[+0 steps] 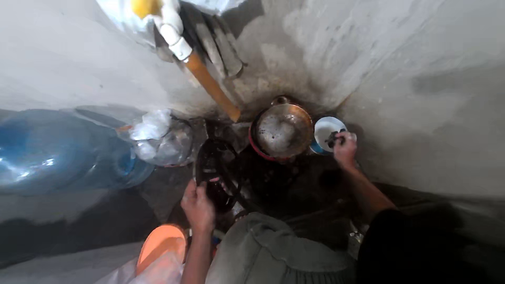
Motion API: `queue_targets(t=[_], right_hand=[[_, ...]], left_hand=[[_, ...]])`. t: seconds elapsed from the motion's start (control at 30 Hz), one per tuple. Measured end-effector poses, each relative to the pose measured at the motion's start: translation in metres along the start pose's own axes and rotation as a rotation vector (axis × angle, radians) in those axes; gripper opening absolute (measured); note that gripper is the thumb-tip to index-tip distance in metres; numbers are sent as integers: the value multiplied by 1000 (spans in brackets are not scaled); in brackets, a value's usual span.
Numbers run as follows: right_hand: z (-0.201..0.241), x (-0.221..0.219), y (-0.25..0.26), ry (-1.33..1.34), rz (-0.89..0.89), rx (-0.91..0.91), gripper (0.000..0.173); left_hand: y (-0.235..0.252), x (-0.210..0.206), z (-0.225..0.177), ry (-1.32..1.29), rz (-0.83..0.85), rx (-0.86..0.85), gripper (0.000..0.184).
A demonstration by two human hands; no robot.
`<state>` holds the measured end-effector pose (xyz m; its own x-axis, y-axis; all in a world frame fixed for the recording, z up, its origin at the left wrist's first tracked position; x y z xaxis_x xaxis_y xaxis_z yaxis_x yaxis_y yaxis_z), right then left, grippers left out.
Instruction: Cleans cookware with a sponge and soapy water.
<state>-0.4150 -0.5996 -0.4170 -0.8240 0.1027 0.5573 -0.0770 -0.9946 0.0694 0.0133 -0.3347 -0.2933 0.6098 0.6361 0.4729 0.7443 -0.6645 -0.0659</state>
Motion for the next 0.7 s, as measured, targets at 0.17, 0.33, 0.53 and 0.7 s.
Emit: queue_targets(t=[0.17,0.33,0.53,0.7], right_hand=[[-59,-53,61,-304,422,-269,49],[-89,-86,69,-462,541,-340,54],[-71,-67,64,-356,366,-420,49],[-66,-47,67,-231,299,-362,46]], left_hand=[[-3,-4,-21,432,289,-277,29],[3,-1,-25,632,217,-512,23],[3,4,-13,568,193,-211,21],[-3,10,7,405,72,-211,30]])
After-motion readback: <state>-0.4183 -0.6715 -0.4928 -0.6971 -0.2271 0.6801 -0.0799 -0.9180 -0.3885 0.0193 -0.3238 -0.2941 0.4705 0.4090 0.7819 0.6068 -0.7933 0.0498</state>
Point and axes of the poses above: each hand's wrist, its own y-axis towards the middle knuckle, its own x-axis out of the back of the hand, z = x × y, the point moved 6 cm from there along y, towards the middle knuckle, and after that the axes turned 15 degrees about y, right-handed, at the moved point
